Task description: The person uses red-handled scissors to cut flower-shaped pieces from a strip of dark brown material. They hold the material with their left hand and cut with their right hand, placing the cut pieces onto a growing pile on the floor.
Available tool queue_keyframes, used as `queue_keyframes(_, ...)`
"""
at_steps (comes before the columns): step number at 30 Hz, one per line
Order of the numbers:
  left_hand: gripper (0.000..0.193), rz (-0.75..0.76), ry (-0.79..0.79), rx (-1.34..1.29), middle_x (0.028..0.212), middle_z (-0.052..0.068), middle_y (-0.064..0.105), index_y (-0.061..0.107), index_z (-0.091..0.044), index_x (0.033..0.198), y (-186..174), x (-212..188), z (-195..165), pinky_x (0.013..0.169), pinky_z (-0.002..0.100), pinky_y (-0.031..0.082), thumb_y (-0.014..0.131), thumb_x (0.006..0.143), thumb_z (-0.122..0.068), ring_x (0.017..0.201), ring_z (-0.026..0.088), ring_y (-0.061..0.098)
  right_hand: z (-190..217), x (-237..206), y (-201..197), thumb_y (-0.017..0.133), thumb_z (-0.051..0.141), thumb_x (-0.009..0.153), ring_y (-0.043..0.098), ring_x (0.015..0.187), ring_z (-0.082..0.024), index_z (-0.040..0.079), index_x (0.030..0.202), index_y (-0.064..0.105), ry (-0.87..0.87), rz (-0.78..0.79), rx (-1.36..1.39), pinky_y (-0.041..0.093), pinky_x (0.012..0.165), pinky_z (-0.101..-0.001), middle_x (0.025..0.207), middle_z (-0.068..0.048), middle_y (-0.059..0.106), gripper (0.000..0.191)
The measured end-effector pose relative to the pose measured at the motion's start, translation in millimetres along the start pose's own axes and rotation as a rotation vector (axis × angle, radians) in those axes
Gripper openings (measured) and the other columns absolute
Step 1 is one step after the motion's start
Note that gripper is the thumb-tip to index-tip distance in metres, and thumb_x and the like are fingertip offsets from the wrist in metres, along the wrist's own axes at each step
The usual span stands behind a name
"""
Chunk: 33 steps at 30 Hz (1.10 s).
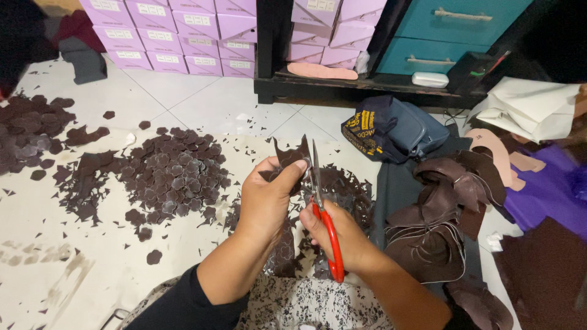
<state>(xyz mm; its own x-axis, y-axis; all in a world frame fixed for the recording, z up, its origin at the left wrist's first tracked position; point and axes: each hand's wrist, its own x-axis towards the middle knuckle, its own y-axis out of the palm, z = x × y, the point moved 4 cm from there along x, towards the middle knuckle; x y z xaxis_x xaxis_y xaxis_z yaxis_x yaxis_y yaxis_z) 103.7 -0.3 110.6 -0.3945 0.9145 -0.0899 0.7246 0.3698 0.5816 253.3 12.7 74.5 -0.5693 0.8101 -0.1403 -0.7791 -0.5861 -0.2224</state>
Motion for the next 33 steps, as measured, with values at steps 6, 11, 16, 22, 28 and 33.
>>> queue_keyframes(6,0.008,0.000,0.013,-0.025,0.086,0.005,0.073,0.069,-0.001,0.093,1,-1,-1,0.070,0.024,0.053,0.073,0.089,-0.005,0.074,0.010,0.065,-4,1,-1,0.050,0.057,0.096,0.052,0.063,-0.010,0.009,0.088,0.060,0.071,-0.078,-0.043,0.048,0.056,-0.0282,0.070,0.000,0.054,0.050)
queue_keyframes(11,0.012,0.021,0.000,-0.071,0.088,0.006,0.074,0.067,0.000,0.096,2,0,-2,0.071,0.025,0.054,0.074,0.088,-0.005,0.076,0.011,0.067,-6,0,0,0.046,0.057,0.098,0.048,0.054,-0.011,0.009,0.083,0.057,0.132,-0.056,-0.041,0.041,0.049,-0.0299,0.062,0.002,0.049,0.051)
queue_keyframes(16,0.021,0.046,0.001,0.033,0.090,0.007,0.074,0.066,0.001,0.102,-5,6,-9,0.072,0.025,0.055,0.076,0.083,-0.004,0.078,0.011,0.068,4,-1,-8,0.049,0.055,0.098,0.048,0.058,-0.008,0.010,0.084,0.055,-0.038,-0.003,-0.191,0.042,0.051,-0.0283,0.064,0.003,0.050,0.047)
queue_keyframes(22,0.027,0.069,0.023,0.120,0.092,0.007,0.074,0.064,0.002,0.106,-9,12,-14,0.072,0.023,0.055,0.076,0.081,-0.002,0.079,0.010,0.068,15,-4,-12,0.047,0.053,0.102,0.046,0.067,-0.009,0.008,0.089,0.057,-0.208,0.029,-0.286,0.043,0.059,-0.0287,0.069,0.002,0.048,0.048)
queue_keyframes(28,0.024,0.107,0.037,0.192,0.090,0.007,0.074,0.065,0.002,0.104,-8,10,-14,0.069,0.023,0.054,0.075,0.083,-0.001,0.076,0.010,0.068,15,-2,-17,0.046,0.054,0.100,0.047,0.066,-0.010,0.008,0.091,0.060,-0.170,0.011,-0.331,0.044,0.060,-0.0298,0.067,0.001,0.050,0.048)
queue_keyframes(33,0.023,0.141,0.067,0.211,0.091,0.007,0.075,0.067,0.002,0.104,-8,11,-15,0.071,0.022,0.055,0.075,0.083,0.000,0.077,0.009,0.068,14,-3,-20,0.050,0.053,0.100,0.047,0.064,-0.012,0.007,0.087,0.058,-0.159,0.035,-0.351,0.044,0.059,-0.0315,0.066,-0.001,0.050,0.048)
